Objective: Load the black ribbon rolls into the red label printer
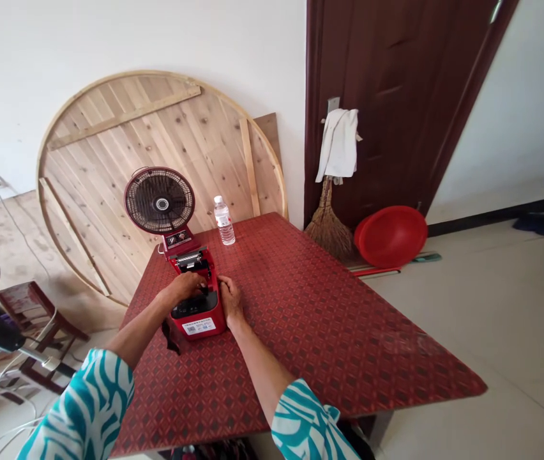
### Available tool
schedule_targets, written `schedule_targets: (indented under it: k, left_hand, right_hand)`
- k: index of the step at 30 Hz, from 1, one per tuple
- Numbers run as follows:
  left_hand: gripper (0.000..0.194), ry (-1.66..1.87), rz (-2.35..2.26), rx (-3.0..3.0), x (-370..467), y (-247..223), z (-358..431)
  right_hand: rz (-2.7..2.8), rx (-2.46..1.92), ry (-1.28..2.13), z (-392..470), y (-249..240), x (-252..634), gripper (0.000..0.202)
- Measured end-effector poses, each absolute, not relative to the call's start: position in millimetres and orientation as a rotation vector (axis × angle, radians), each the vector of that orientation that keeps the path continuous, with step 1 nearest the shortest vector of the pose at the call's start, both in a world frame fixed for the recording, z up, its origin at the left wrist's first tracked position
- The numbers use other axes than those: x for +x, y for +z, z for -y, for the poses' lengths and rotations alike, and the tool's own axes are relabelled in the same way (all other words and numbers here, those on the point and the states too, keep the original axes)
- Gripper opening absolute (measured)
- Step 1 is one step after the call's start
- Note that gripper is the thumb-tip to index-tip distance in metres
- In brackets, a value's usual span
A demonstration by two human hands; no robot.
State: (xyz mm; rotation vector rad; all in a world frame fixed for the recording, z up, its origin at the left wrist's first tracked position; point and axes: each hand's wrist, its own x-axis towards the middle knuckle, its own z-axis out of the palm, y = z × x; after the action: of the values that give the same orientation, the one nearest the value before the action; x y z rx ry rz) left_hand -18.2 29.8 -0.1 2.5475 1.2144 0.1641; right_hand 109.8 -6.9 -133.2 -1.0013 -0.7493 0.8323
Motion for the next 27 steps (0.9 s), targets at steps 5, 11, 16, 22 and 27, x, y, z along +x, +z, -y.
schedule_targets:
  k: [5, 11, 16, 22, 27]
  left_hand:
    - [0.007, 0.16, -1.155, 2.511, -18, -2, -29]
    - [0.032, 0.797, -1.231, 2.631, -38, 14, 3]
    - [0.066, 1.209, -1.326, 2.754, -56, 9, -2]
    - [0.083, 1.104, -1.295, 2.755, -72, -4, -12]
    - [0.065, 1.058, -1.24, 2.888, -81, -5, 3]
  right_hand:
    - [0.76, -0.987, 0.844, 9, -132, 109, 0.031]
    - [0.757, -0.985, 0.838, 7, -134, 110, 0.03]
    - [0.774, -0.987, 0.829, 4, -139, 111, 0.031]
    - [0.783, -0.964, 0.852, 3, -142, 112, 0.031]
    - [0.772, -0.984, 0.837, 3, -141, 112, 0.029]
